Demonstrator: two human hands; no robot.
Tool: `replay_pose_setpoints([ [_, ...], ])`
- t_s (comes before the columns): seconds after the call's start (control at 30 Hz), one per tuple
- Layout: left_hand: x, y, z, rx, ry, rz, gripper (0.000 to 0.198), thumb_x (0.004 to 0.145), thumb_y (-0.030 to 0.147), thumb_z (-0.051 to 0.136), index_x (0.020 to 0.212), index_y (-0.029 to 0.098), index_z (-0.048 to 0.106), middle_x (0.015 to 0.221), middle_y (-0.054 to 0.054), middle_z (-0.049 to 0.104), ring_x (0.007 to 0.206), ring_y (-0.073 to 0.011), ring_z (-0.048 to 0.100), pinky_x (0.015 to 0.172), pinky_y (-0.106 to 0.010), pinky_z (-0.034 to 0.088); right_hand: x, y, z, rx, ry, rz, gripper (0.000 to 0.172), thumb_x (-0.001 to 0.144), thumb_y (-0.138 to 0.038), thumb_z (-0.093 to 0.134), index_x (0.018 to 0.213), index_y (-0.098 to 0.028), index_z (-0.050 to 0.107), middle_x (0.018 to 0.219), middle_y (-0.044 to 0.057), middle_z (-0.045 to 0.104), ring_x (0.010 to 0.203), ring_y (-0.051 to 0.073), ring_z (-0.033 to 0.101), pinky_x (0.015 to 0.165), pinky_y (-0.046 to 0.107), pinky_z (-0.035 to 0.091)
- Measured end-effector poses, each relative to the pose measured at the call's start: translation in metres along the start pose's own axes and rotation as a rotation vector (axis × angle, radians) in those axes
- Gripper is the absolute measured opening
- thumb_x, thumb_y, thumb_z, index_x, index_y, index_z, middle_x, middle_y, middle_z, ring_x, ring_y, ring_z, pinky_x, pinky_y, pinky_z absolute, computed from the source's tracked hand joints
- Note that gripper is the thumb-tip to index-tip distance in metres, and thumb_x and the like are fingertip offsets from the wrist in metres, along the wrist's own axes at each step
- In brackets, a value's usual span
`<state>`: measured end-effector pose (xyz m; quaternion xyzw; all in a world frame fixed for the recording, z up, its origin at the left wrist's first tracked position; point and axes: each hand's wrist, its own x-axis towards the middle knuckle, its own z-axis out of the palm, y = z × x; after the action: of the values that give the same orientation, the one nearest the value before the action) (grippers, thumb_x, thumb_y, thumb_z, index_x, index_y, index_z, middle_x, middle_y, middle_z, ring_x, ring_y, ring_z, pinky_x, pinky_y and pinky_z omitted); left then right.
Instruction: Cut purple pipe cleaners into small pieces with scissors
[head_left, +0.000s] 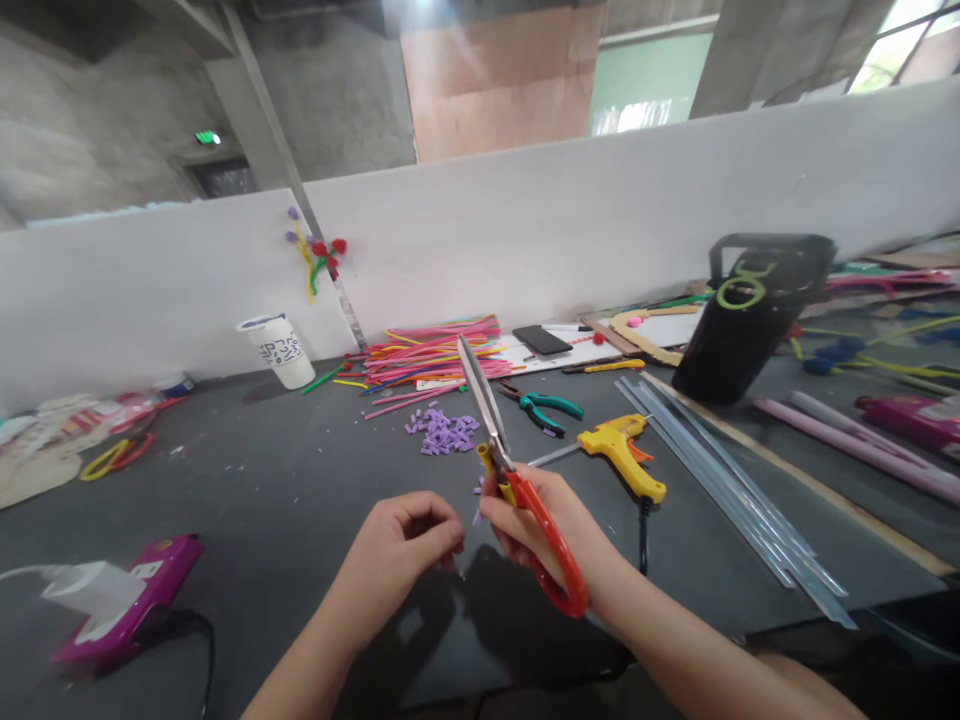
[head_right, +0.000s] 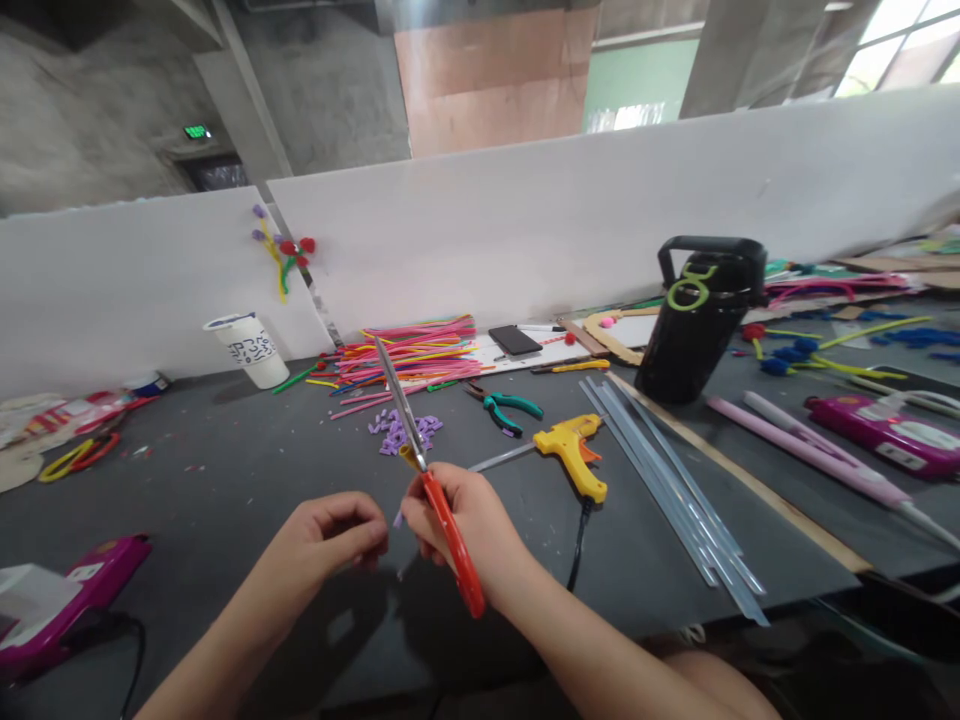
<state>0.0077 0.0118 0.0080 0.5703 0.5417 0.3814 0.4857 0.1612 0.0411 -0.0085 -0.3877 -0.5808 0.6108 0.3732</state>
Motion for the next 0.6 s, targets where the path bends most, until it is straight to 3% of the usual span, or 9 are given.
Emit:
replay_pose_setpoints([
  [0.17, -0.001, 0.002, 0.003, -0.053, 0.026, -0.047, 0.008, 0.066, 0.022, 0.061, 0.068, 0.014, 0.063, 0.057, 0.001, 0.059, 0.055, -0.0128, 0.053, 0.056, -0.023, 0.040, 0.000, -0.002, 0.001, -0.039, -0.040, -0.024, 0.009, 0.066, -0.020, 0.051, 0.061, -0.018, 0.044, 0.042, -0.010, 0.037, 0.034, 0.005, 0.034, 0.034, 0.015, 0.026],
  [0.33, -0.002, 0.000, 0.009, -0.061, 0.028, -0.044, 0.003, 0.065, 0.017, 0.060, 0.065, 0.014, 0.062, 0.055, 0.001, 0.058, 0.053, -0.0122, 0.052, 0.054, -0.023, 0.040, 0.000, -0.001, 0.004, -0.099, -0.034, -0.060, 0.011, 0.067, -0.022, 0.052, 0.062, -0.019, 0.042, 0.045, -0.009, 0.037, 0.038, 0.006, 0.035, 0.038, 0.017, 0.028],
  [0.47, -0.004, 0.001, 0.004, -0.113, 0.164, 0.002, 0.004, 0.065, 0.020, 0.062, 0.065, 0.015, 0.061, 0.055, 0.003, 0.057, 0.053, -0.0113, 0.052, 0.054, -0.022, 0.040, -0.005, -0.004, 0.001, -0.252, 0.017, -0.163, 0.013, 0.069, -0.027, 0.054, 0.070, -0.019, 0.045, 0.056, -0.006, 0.042, 0.049, 0.008, 0.037, 0.045, 0.018, 0.031],
  [0.6, -0.007, 0.005, -0.007, -0.321, 0.307, 0.080, 0.006, 0.068, 0.022, 0.062, 0.069, 0.016, 0.060, 0.060, 0.002, 0.059, 0.055, -0.0087, 0.051, 0.056, -0.019, 0.040, -0.012, -0.012, -0.003, -0.511, 0.023, -0.183, 0.013, 0.068, -0.018, 0.051, 0.076, -0.021, 0.042, 0.060, -0.007, 0.044, 0.052, 0.009, 0.038, 0.046, 0.018, 0.029],
])
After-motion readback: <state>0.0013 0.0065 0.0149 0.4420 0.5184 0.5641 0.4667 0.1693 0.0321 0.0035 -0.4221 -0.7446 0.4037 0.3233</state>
